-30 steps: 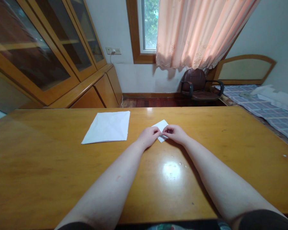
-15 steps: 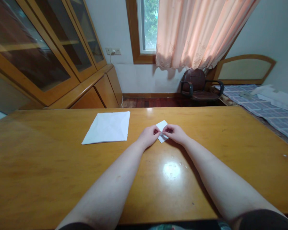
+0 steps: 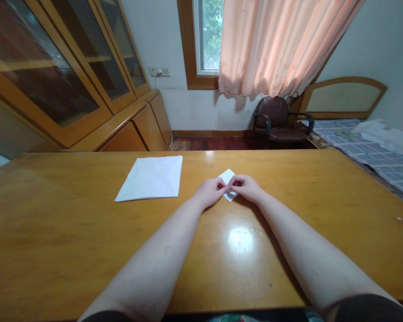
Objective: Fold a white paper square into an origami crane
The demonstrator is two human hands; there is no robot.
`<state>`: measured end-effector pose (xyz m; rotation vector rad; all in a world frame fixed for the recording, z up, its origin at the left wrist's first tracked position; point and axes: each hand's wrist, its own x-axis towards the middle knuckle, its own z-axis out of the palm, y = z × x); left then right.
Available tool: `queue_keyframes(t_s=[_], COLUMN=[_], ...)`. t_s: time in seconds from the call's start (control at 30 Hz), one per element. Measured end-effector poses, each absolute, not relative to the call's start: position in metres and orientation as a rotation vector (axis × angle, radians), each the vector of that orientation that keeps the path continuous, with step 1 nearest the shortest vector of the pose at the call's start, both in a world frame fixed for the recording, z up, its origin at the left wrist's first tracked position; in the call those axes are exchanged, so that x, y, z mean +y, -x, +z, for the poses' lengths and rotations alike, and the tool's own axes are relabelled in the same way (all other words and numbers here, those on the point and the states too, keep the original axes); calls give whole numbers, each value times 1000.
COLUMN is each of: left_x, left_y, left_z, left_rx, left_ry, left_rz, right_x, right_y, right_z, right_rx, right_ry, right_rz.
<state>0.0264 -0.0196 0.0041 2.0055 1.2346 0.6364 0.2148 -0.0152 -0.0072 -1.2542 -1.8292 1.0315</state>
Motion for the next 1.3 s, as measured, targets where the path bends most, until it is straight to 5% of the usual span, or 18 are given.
queue_keyframes(t_s=[1.3], left_x=[-17], left_y=[-25], left_z=[3], left_rx=[1320], left_ry=[-2051], left_rz=[705], right_x=[-12], right_y=[-217], right_z=[-11], right_rx=[-1947], right_ry=[1251], right_rz=[980])
